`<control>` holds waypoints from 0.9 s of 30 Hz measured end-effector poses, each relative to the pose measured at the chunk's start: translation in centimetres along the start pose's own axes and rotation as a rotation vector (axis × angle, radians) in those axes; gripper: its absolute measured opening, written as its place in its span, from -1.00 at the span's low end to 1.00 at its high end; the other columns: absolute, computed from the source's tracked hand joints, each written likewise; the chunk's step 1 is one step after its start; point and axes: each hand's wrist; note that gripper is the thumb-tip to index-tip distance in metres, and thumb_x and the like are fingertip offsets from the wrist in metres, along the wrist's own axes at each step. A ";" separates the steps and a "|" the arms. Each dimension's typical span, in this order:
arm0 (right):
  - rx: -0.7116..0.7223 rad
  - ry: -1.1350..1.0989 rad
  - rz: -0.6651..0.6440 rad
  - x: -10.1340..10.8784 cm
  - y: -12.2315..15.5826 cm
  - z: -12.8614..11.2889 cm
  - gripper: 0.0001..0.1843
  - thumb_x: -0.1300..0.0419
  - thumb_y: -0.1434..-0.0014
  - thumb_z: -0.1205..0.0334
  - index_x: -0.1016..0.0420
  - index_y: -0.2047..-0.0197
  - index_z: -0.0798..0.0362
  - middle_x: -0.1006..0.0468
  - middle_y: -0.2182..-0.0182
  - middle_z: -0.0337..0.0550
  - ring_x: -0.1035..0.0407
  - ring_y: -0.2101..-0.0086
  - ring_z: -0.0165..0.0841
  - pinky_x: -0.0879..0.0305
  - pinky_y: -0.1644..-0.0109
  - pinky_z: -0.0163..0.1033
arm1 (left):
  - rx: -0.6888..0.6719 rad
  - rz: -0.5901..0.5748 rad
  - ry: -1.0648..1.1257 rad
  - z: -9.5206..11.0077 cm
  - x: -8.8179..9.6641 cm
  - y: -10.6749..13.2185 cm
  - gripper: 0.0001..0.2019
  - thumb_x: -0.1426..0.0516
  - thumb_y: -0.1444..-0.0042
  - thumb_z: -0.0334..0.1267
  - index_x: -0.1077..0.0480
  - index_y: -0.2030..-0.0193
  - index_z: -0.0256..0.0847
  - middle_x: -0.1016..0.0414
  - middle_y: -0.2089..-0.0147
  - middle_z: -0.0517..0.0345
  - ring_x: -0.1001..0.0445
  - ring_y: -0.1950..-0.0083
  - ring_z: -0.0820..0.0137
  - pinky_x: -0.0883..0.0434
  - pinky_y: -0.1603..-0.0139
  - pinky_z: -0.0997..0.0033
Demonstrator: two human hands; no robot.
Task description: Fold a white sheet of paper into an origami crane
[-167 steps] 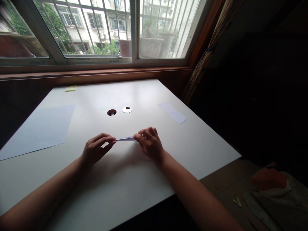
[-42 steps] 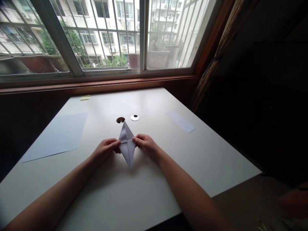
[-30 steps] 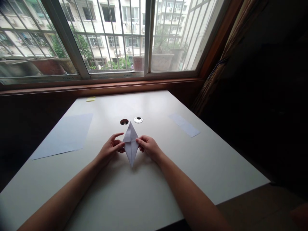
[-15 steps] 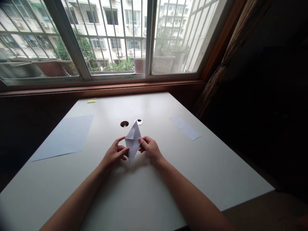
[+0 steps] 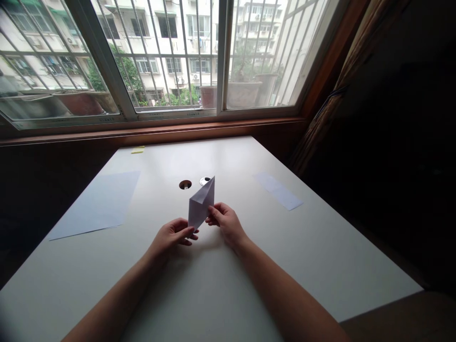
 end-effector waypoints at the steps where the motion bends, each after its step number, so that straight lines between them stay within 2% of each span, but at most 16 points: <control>1: -0.001 -0.007 -0.004 0.1 0.0 0.0 -0.60 -0.39 -0.06 -0.11 -0.49 0.28 0.06 -0.58 0.46 -0.18 -0.47 0.42 -0.38 -0.39 0.27 -0.23 | -0.021 0.018 -0.023 0.0 0.0 0.1 -0.62 -0.32 -0.07 0.01 -0.47 0.19 -0.28 -0.61 0.18 -0.06 -0.64 0.18 0.20 -0.58 0.25 0.30; 4: -0.017 -0.020 -0.030 0.3 0.2 -0.1 -0.59 -0.40 -0.05 -0.10 -0.52 0.25 0.06 -0.59 0.39 -0.16 -0.51 0.35 -0.34 -0.43 0.17 -0.19 | -0.167 0.148 -0.137 0.0 -0.1 0.4 -0.70 -0.29 -0.10 -0.01 -0.53 0.25 -0.24 -0.55 0.29 0.07 -0.58 0.31 0.31 -0.59 0.29 0.31; 6: -0.026 -0.014 -0.043 0.3 0.2 -0.2 -0.58 -0.40 -0.06 -0.10 -0.51 0.21 0.06 -0.59 0.34 -0.14 -0.53 0.31 -0.33 -0.44 0.11 -0.17 | -0.305 0.261 -0.227 0.0 0.1 0.6 -0.75 -0.26 -0.14 -0.04 -0.55 0.29 -0.22 -0.49 0.29 0.10 -0.53 0.37 0.37 -0.59 0.34 0.33; 10: -0.044 -0.008 -0.007 0.1 0.6 -0.4 -0.54 -0.37 -0.10 -0.11 -0.42 0.08 0.00 -0.59 0.29 -0.15 -0.56 0.29 -0.29 -0.46 0.15 -0.17 | -0.521 0.454 -0.355 0.1 0.9 0.6 -0.83 -0.22 -0.21 -0.14 -0.58 0.18 -0.16 -0.44 0.20 0.11 -0.50 0.32 0.41 -0.58 0.30 0.37; 13: -0.071 -0.015 -0.044 -0.2 0.9 -0.6 -0.56 -0.24 -0.20 -0.19 -0.43 0.17 0.05 -0.61 0.27 -0.06 -0.57 0.28 -0.24 -0.47 0.16 -0.15 | -0.712 0.557 -0.566 0.0 1.6 0.5 -0.84 -0.21 -0.23 -0.26 -0.58 0.08 -0.10 -0.41 0.21 0.13 -0.46 0.31 0.45 -0.51 0.31 0.43; 15: -0.114 -0.049 -0.094 -0.3 1.1 -0.8 -0.49 -0.13 -0.25 -0.25 -0.47 0.22 0.09 -0.62 0.26 0.01 -0.57 0.27 -0.21 -0.48 0.16 -0.13 | -0.827 0.571 -0.707 -0.3 1.6 0.4 -0.81 -0.19 -0.24 -0.34 -0.57 0.06 -0.08 -0.39 0.22 0.13 -0.44 0.29 0.46 -0.46 0.32 0.47; 17: -0.148 -0.088 -0.113 -0.5 1.2 -0.9 -0.43 -0.08 -0.26 -0.29 -0.50 0.22 0.11 -0.62 0.27 0.04 -0.56 0.27 -0.20 -0.48 0.18 -0.13 | -0.924 0.540 -0.823 -0.5 1.5 0.5 -0.77 -0.18 -0.24 -0.40 -0.56 0.03 -0.07 -0.38 0.21 0.12 -0.43 0.25 0.45 -0.44 0.30 0.47; 19: -0.158 -0.093 -0.116 -0.6 1.3 -1.0 -0.45 -0.12 -0.25 -0.27 -0.51 0.19 0.11 -0.62 0.28 0.02 -0.56 0.27 -0.21 -0.48 0.20 -0.15 | -1.000 0.464 -0.912 -0.6 1.2 0.7 -0.73 -0.17 -0.23 -0.44 -0.54 -0.01 -0.06 -0.38 0.19 0.10 -0.42 0.21 0.43 -0.45 0.25 0.45; 24: -0.145 -0.027 -0.097 -0.7 1.4 -1.0 -0.64 -0.35 -0.12 -0.07 -0.48 0.26 0.07 -0.57 0.39 -0.17 -0.51 0.35 -0.33 -0.47 0.21 -0.21 | -1.103 0.132 -1.053 -0.2 0.3 1.8 -0.68 -0.16 -0.22 -0.49 -0.48 -0.06 -0.11 -0.42 0.15 0.05 -0.37 0.16 0.37 -0.47 0.17 0.38; 27: -0.123 -0.030 -0.104 -0.5 1.3 -0.8 -0.64 -0.38 -0.09 -0.04 -0.46 0.28 0.07 -0.54 0.39 -0.21 -0.47 0.39 -0.36 -0.46 0.24 -0.21 | -1.116 0.024 -1.053 -0.1 0.0 2.1 -0.65 -0.13 -0.21 -0.53 -0.45 -0.08 -0.12 -0.44 0.11 0.03 -0.38 0.11 0.35 -0.49 0.12 0.36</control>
Point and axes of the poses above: each hand's wrist, its own y-axis away from the middle knuckle, its own x-axis out of the back of the hand, z = x × y
